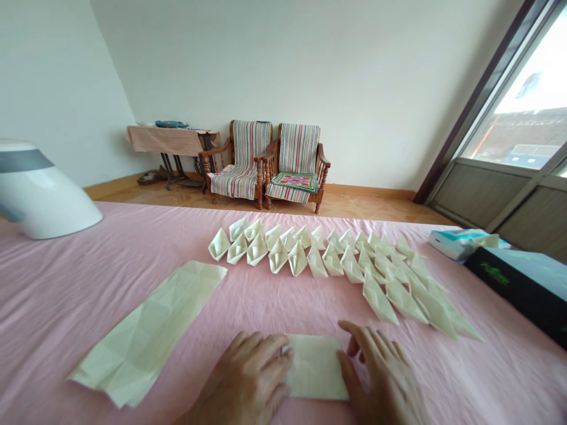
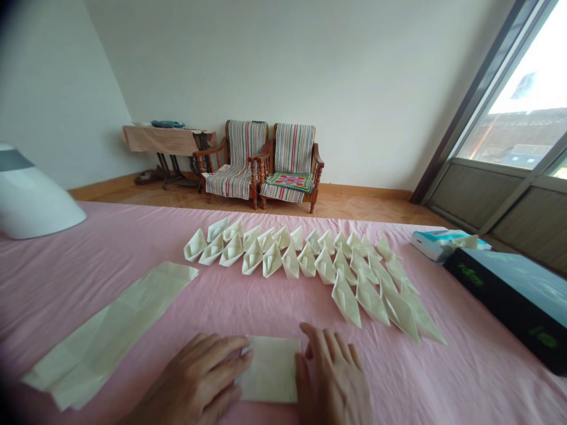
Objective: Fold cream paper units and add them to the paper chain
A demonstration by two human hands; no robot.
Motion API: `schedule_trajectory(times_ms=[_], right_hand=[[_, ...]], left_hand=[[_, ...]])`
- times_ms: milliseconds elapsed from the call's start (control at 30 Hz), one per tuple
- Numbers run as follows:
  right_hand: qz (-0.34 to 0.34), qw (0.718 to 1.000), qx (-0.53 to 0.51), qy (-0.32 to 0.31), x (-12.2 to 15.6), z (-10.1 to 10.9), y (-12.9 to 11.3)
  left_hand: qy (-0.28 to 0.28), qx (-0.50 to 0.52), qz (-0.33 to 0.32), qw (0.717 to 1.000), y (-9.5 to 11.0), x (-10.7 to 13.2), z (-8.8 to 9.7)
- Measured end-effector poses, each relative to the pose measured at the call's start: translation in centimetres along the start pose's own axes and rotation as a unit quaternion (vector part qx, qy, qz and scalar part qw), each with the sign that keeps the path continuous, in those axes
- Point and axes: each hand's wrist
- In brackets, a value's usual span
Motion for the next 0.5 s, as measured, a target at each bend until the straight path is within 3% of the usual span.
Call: schedule_trajectory(times_ms=[100,233,367,500], right_hand=[[0.137,0.99,-0.008,-0.017,-0.8,0.8,-1.0],[0.28,0.956,0.037,-0.074,-0.5,-0.1,-1.8],[0.329,0.934,0.089,-0.102,0.3,-1.6,-1.6],[0.331,0.93,0.108,-0.115,1.0,-1.9,-1.2]], left_hand=[[-0.018,0.019,0.017,1.0,0.2,-0.2,0.1],[-0.035,0.041,0.024,0.998,0.2,-0.3,0.1],[-0.03,0.032,-0.001,0.999,0.0,-0.2,-0.1],[-0.019,0.0,-0.033,0.999,-0.1,-0.2,0.2]])
Point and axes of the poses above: each hand's wrist, its own x-axis away from the middle knuckle, its own z-axis out of the back of the hand, y = z × x, and after that the axes turned 13 degrees about -x, right-handed
